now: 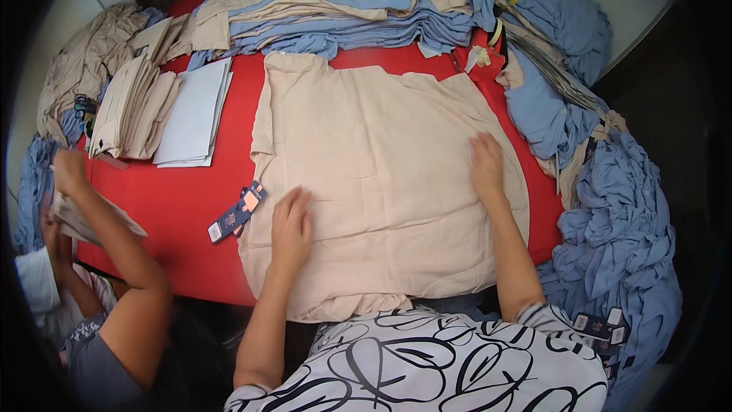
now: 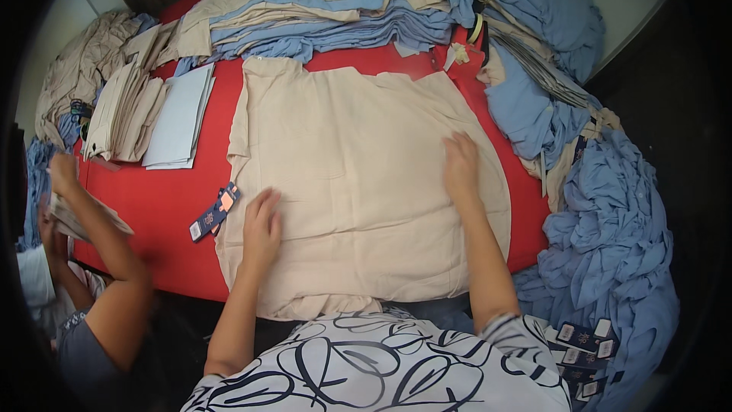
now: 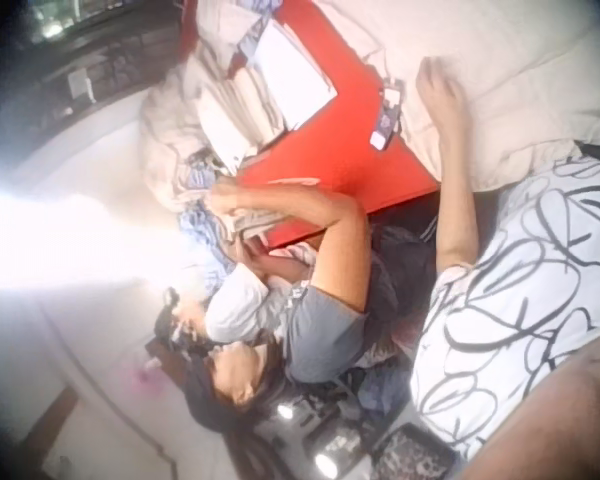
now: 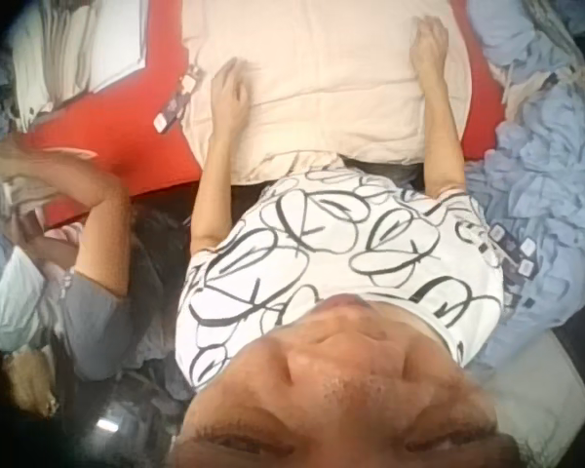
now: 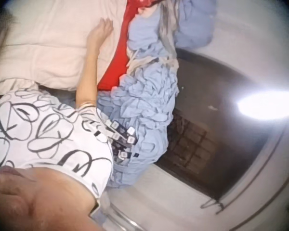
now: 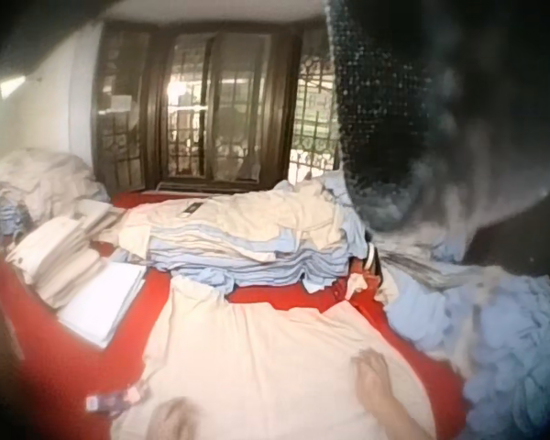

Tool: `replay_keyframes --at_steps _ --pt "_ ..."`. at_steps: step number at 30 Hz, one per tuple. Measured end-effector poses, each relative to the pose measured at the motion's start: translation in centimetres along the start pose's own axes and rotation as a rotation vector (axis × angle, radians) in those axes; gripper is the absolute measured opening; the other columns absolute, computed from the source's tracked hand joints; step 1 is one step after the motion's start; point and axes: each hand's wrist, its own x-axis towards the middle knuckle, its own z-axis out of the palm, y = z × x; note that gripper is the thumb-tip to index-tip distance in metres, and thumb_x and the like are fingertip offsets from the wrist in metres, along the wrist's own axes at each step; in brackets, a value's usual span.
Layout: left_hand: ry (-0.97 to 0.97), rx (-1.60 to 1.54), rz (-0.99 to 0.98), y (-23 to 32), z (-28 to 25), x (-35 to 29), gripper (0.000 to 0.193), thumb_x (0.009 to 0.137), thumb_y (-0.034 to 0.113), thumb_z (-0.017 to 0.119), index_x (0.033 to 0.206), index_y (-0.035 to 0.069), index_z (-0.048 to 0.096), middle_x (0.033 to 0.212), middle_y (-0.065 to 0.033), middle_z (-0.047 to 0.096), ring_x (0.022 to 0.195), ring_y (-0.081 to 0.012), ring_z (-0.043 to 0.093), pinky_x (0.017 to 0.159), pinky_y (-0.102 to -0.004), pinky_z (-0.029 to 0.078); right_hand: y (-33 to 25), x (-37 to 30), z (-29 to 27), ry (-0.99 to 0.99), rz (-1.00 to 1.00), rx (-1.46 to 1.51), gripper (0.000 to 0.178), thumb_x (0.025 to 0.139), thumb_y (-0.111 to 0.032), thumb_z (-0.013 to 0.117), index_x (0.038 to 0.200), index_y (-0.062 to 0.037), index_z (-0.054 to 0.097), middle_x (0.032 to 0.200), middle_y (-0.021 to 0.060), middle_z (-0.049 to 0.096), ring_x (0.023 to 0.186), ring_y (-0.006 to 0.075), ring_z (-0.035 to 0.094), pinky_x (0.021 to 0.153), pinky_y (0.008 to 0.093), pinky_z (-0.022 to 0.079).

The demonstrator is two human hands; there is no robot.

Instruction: The person folds a garment over a cardboard template, attaches tags, and places it into a plastic bag.

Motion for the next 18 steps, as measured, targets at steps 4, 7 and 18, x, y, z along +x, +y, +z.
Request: replay_keyframes --at_steps 4,7,18 --pt "0.154 0.529 0.066 -4.5 1.4 10.2 0.044 0.095 0.024 0.054 0.136 0.011 0.052 0.145 -0.0165 0.044 0.136 -0.0362 0.037 0.110 -0.0501 0.030 0.2 9.9 6.7 -0.039 -0.128 -0.066 0.040 0.094 -0.018 0.053 0.132 -0.0072 0.053 0.143 0.0135 0.046 0.135 0.0366 0.039 0.114 0.0477 0.027" --pt "0.249 0.693 -0.151 -9.2 -0.6 13.3 0.048 0.098 0.034 0.049 0.140 0.011 0.048 0.148 -0.0131 0.042 0.138 -0.0363 0.034 0.110 -0.0512 0.029 1.1 12.5 7.7 -0.112 0.085 -0.204 0.052 0.096 -0.033 0.051 0.143 -0.0101 0.043 0.150 0.0124 0.039 0.140 0.0350 0.032 0.116 0.0482 0.023" --pt "0.375 0.810 -0.173 -11.4 -2.4 13.2 0.044 0.095 0.026 0.051 0.137 0.013 0.052 0.147 -0.0021 0.046 0.139 -0.0290 0.034 0.112 -0.0573 0.019 0.2 4.5 -3.2 0.084 0.088 -0.016 0.052 0.095 -0.024 0.057 0.142 -0.0067 0.043 0.147 0.0181 0.041 0.137 0.0328 0.038 0.114 0.0425 0.028"
